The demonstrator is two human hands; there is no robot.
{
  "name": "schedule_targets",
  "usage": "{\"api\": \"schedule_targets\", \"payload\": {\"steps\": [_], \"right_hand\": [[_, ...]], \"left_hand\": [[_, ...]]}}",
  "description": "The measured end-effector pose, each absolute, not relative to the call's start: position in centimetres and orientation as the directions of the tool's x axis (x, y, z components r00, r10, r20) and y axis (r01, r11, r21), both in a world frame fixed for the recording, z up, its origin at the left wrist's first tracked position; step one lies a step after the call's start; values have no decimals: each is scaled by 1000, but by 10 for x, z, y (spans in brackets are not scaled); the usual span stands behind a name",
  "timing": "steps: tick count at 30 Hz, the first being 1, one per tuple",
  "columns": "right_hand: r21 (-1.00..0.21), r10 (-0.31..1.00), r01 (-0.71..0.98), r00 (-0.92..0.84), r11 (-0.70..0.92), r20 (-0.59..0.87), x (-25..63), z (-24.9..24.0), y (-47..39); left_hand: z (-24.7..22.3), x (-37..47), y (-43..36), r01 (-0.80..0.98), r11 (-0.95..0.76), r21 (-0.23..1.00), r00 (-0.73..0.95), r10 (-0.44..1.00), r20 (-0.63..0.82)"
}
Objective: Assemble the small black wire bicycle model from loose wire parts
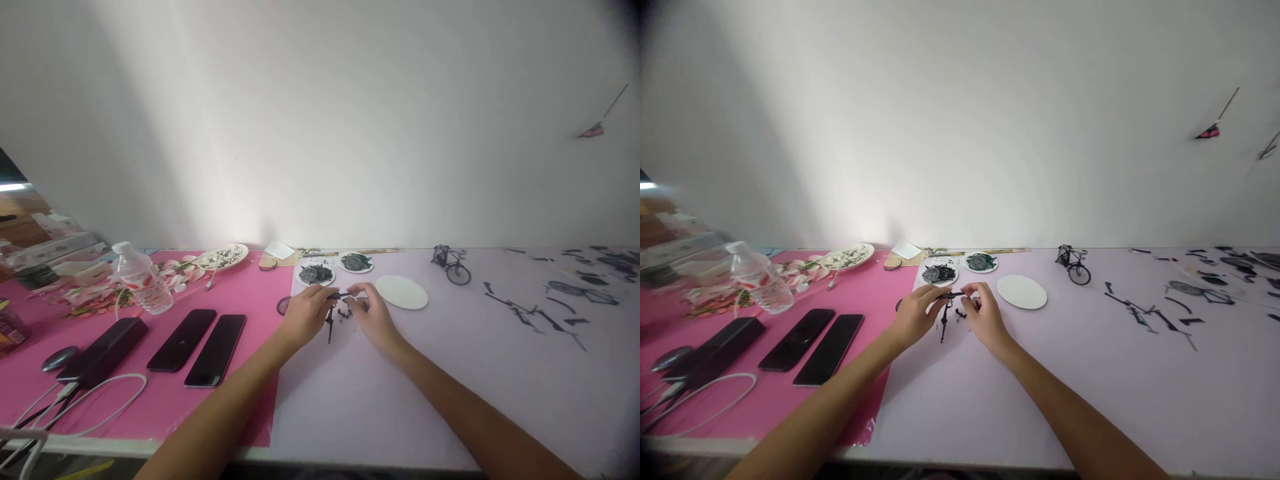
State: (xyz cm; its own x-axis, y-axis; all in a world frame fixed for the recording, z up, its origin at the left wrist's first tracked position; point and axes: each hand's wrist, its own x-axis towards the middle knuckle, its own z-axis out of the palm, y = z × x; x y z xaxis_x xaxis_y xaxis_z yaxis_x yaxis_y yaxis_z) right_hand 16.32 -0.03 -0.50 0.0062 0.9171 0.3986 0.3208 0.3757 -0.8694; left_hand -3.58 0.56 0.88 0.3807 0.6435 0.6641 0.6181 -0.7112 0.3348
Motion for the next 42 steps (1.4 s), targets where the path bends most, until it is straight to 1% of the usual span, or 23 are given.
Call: {"api": "schedule_targets", "payload": {"steps": [9, 17, 22, 24, 27, 31, 42], "right_hand": [[-861, 909, 338, 36, 380, 415, 165, -6, 0], [-775, 881, 480, 10, 411, 474, 169, -5, 3], [-708, 873, 569, -37, 418, 486, 172, -7, 6], [-661, 883, 626, -97, 413, 459, 175, -11, 8], [-596, 912, 705, -190, 384, 363, 178, -19, 11], [-531, 937, 778, -219, 336, 271, 180, -28, 14], [-472, 939, 815, -249, 336, 238, 177, -21, 11]], "left_hand": [[13, -39, 7, 657, -665, 355, 351, 687, 636], [7, -42, 15, 655, -617, 436, 239, 717, 655], [6, -44, 17, 664, -558, 497, 170, 760, 627], [6, -44, 16, 665, -555, 500, 163, 761, 628], [7, -44, 15, 657, -564, 500, 166, 756, 634], [8, -43, 15, 653, -565, 505, 164, 756, 634], [4, -41, 15, 648, -593, 478, 158, 719, 677]]}}
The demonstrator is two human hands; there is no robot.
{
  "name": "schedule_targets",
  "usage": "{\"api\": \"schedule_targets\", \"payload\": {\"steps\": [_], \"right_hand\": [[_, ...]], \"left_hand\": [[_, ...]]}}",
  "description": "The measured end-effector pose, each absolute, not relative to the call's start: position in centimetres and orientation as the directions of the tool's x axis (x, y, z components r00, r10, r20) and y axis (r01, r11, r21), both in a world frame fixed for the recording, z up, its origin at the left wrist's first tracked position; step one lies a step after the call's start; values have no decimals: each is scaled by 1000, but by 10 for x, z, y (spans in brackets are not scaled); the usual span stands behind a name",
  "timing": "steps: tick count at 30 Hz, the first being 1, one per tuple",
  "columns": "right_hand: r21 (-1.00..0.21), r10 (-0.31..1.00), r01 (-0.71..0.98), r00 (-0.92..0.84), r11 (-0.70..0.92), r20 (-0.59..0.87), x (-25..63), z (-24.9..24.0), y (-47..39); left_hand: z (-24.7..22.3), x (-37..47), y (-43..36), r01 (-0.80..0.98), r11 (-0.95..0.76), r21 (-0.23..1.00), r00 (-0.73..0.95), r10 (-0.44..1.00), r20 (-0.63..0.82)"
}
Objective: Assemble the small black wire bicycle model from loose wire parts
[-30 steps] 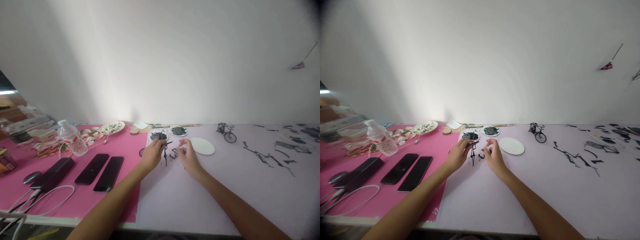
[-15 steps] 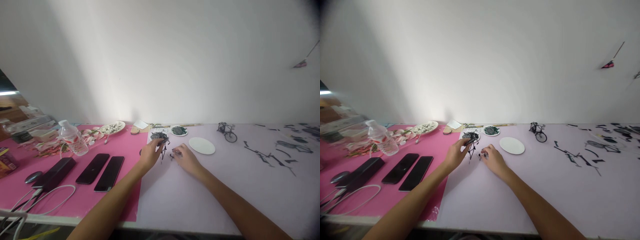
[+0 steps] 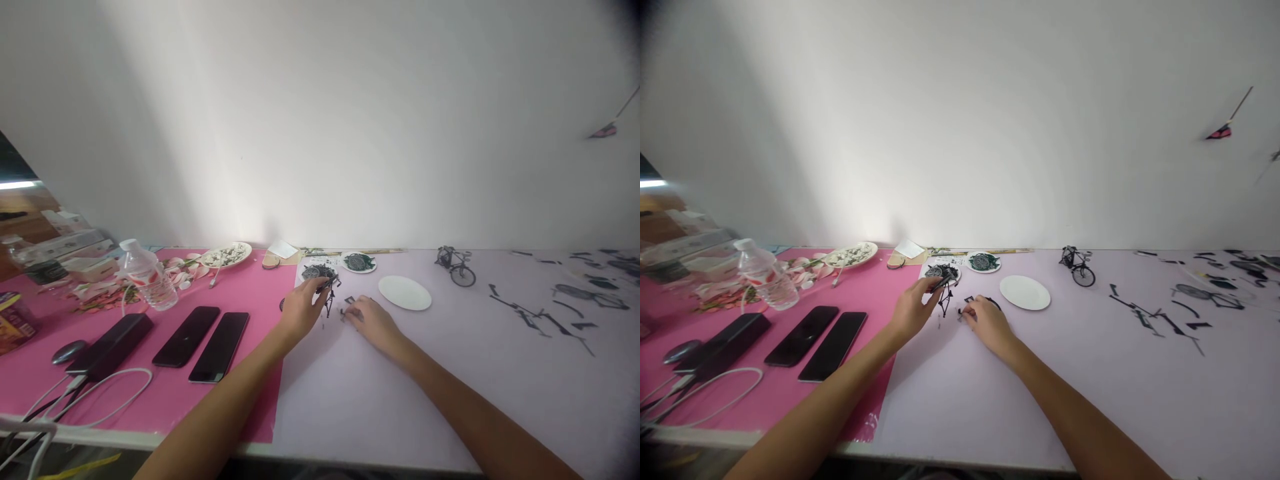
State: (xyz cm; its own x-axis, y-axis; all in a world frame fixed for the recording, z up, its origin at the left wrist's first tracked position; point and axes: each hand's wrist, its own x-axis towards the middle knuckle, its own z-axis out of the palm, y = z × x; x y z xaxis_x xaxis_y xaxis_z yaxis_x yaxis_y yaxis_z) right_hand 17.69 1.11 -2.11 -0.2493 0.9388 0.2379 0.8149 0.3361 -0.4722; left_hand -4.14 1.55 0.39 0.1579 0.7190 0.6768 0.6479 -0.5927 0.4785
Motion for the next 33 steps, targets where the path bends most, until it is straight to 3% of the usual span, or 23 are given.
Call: {"api": "schedule_targets", "payload": {"steps": [14, 19, 33], "right_hand": [[-439, 950, 852, -188, 285, 251, 181, -22, 14], [-469, 942, 821, -235, 325, 241, 179, -23, 13], [-382, 931, 850, -313, 363, 189, 175, -20, 10]], "left_hand": [[1, -40, 15, 659, -607, 444, 172, 696, 697], [-1, -39, 16, 655, -623, 428, 175, 676, 716], [0, -38, 14, 650, -636, 416, 193, 668, 718]]}}
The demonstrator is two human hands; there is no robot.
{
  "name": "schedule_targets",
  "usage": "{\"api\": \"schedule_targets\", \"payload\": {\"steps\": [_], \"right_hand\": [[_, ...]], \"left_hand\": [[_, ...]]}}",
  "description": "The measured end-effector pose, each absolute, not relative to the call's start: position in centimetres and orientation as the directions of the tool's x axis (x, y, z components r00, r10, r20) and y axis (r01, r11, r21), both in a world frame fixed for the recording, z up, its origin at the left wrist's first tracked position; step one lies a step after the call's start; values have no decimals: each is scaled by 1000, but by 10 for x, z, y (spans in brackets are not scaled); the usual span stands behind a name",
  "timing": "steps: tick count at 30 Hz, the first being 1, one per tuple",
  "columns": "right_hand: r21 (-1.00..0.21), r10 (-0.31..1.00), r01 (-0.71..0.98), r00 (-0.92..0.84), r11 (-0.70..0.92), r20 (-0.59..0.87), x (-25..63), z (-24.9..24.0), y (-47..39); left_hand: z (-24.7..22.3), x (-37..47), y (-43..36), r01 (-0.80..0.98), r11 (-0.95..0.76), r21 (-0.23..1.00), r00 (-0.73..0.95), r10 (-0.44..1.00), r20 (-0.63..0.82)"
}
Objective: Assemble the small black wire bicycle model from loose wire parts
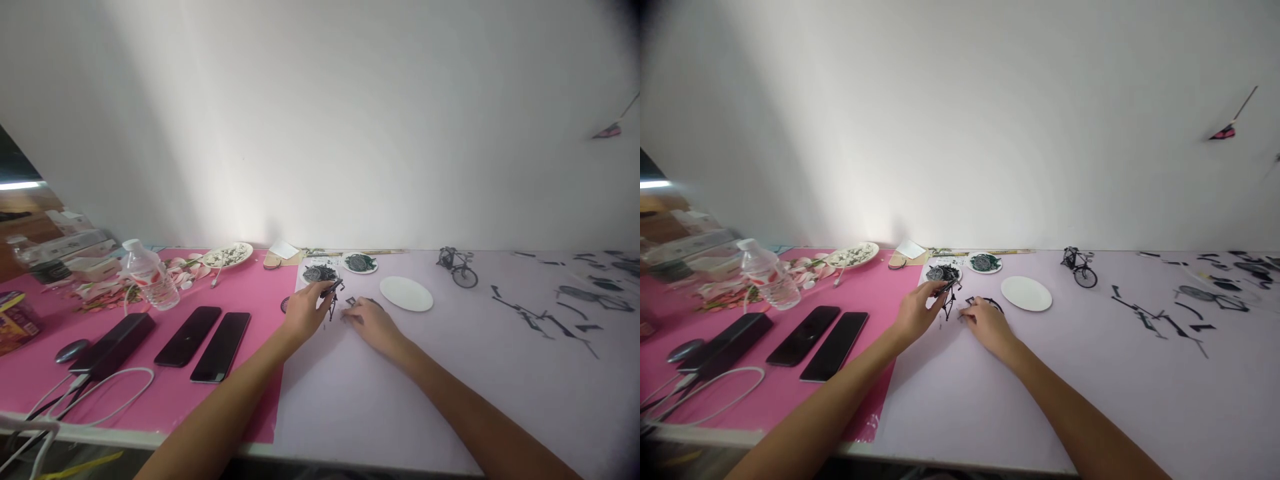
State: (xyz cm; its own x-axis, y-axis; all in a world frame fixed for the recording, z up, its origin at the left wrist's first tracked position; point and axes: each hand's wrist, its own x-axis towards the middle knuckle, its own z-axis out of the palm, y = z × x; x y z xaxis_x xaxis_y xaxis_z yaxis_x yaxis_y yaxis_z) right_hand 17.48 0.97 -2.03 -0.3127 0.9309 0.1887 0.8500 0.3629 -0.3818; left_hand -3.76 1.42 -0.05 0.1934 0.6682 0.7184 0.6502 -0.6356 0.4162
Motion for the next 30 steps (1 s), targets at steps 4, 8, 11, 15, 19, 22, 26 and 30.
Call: {"api": "schedule_targets", "payload": {"steps": [4, 8, 11, 15, 19, 22, 26, 30], "right_hand": [[-396, 932, 844, -311, 362, 187, 176, -18, 9], [-387, 937, 853, -304, 349, 175, 179, -15, 9], [-350, 940, 873, -297, 339, 168, 181, -14, 9], [-312, 941, 889, -294, 334, 170, 184, -13, 12], [-285, 948, 906, -279, 314, 154, 185, -11, 13], [-268, 950, 914, -276, 306, 142, 186, -9, 13], [-252, 951, 919, -278, 304, 132, 188, -10, 14], [-234, 952, 924, -277, 301, 133, 188, -10, 14]], "left_hand": [[1, -37, 13, 661, -626, 413, 198, 677, 709], [3, -37, 12, 671, -619, 408, 200, 681, 705], [3, -37, 12, 672, -623, 400, 207, 677, 706], [2, -37, 12, 672, -625, 397, 211, 675, 707], [1, -36, 11, 673, -622, 401, 210, 680, 702], [1, -36, 11, 670, -623, 404, 213, 683, 699], [1, -37, 11, 668, -624, 404, 217, 683, 697], [2, -37, 11, 664, -633, 399, 218, 674, 706]]}}
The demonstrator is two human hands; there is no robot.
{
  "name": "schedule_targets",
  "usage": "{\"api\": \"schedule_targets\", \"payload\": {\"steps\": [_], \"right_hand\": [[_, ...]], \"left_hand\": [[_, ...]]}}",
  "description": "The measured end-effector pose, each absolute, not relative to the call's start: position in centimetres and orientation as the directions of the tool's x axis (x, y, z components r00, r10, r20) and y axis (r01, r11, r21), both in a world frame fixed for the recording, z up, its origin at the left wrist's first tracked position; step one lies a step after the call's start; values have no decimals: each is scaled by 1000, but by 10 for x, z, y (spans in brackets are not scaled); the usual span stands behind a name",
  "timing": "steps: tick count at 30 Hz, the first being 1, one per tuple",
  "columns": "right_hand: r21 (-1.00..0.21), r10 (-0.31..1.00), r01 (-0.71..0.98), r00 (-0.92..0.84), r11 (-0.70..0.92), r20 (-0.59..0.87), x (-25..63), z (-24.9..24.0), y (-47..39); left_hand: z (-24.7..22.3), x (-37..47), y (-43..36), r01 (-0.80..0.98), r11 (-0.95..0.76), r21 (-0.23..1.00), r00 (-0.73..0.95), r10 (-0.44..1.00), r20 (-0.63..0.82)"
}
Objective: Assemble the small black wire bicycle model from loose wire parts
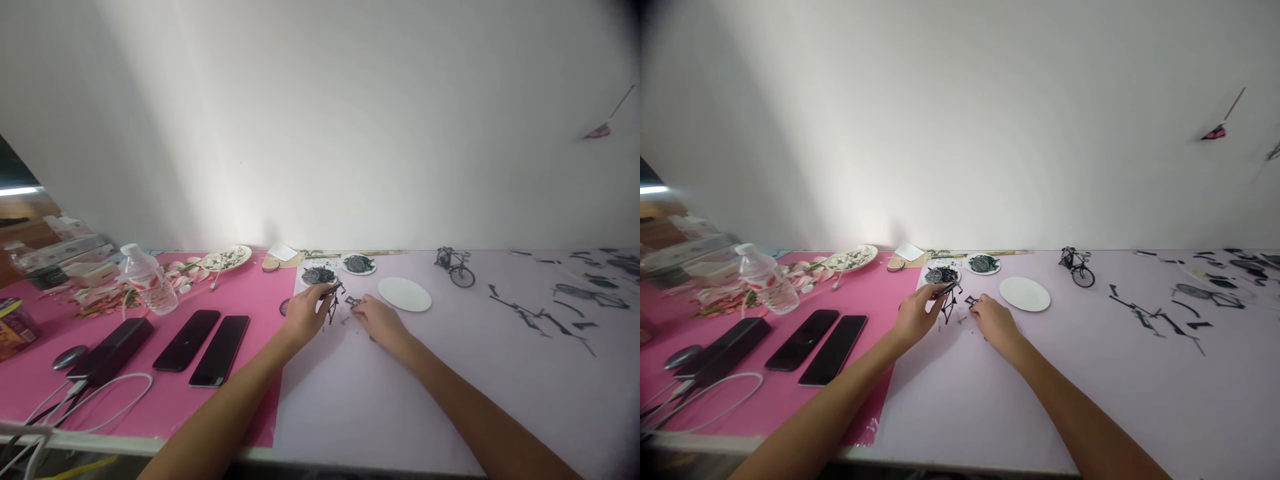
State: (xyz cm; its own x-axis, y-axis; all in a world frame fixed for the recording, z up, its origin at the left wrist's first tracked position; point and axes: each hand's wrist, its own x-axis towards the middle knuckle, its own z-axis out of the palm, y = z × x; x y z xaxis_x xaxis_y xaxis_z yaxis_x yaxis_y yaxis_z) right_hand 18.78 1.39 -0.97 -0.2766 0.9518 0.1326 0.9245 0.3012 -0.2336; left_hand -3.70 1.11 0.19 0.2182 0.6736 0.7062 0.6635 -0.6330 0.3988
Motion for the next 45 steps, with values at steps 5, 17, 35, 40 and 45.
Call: {"api": "schedule_targets", "payload": {"steps": [5, 17, 35, 40, 45], "right_hand": [[-214, 948, 928, -273, 304, 162, 187, -8, 14], [-251, 963, 935, -213, 251, 166, 189, -10, 18], [-231, 960, 936, -233, 265, 156, 184, -7, 13], [-235, 961, 936, -228, 261, 156, 185, -9, 14], [-203, 959, 947, -213, 250, 185, 185, -13, 15]], "left_hand": [[3, -36, 10, 663, -637, 394, 217, 666, 714], [3, -33, 6, 642, -651, 405, 201, 653, 730], [6, -32, 2, 634, -669, 387, 262, 657, 706], [6, -31, 2, 634, -652, 416, 238, 676, 697], [7, -29, -1, 616, -649, 447, 228, 689, 688]]}}
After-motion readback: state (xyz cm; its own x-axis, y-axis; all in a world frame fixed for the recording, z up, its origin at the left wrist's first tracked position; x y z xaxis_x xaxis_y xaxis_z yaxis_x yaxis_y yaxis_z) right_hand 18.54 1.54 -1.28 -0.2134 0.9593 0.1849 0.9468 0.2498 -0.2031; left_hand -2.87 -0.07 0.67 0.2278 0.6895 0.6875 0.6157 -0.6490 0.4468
